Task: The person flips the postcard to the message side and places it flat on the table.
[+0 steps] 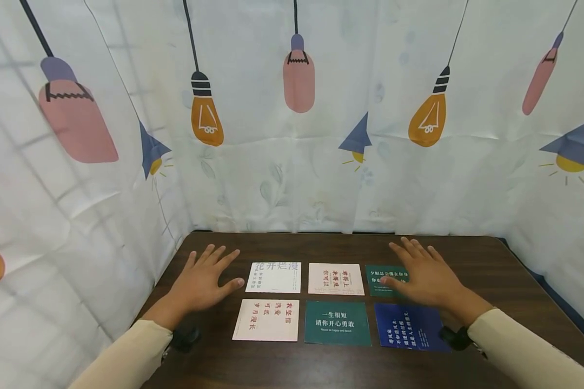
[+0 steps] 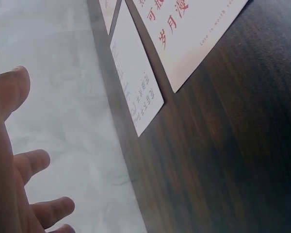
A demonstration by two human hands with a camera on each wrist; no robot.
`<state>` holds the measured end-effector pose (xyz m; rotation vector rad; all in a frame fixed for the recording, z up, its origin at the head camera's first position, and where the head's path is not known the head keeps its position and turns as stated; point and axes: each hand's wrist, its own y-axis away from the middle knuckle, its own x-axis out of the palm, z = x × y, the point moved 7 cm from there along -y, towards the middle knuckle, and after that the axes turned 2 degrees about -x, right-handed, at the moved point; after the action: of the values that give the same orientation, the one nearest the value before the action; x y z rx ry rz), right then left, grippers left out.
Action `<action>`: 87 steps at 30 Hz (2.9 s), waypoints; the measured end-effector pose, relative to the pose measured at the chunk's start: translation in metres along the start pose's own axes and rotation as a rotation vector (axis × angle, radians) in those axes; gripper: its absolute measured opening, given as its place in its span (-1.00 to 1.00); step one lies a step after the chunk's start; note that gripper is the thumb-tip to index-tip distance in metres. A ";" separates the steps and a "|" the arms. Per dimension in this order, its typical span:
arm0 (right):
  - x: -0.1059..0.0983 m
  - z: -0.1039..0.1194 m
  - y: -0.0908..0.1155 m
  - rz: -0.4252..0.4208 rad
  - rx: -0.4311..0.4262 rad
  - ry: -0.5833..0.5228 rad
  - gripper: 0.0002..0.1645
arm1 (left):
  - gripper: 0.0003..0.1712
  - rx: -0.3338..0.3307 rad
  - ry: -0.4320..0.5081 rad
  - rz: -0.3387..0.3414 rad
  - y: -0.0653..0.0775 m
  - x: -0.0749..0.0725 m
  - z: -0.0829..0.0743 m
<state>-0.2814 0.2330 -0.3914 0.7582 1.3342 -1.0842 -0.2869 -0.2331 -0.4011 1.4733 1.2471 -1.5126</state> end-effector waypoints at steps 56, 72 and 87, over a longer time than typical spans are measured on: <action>0.053 0.095 -0.021 0.018 -0.150 -0.072 0.02 | -0.24 0.046 0.048 0.001 0.029 0.036 -0.002; 0.070 0.115 -0.021 0.056 -0.176 -0.104 0.00 | -0.23 0.071 0.080 0.043 0.030 0.044 -0.005; 0.086 0.135 -0.023 0.088 -0.208 -0.138 -0.01 | -0.19 0.082 0.114 0.078 0.029 0.054 -0.007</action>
<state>-0.2598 0.0858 -0.4542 0.5723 1.2615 -0.8964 -0.2644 -0.2274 -0.4589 1.6622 1.1903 -1.4610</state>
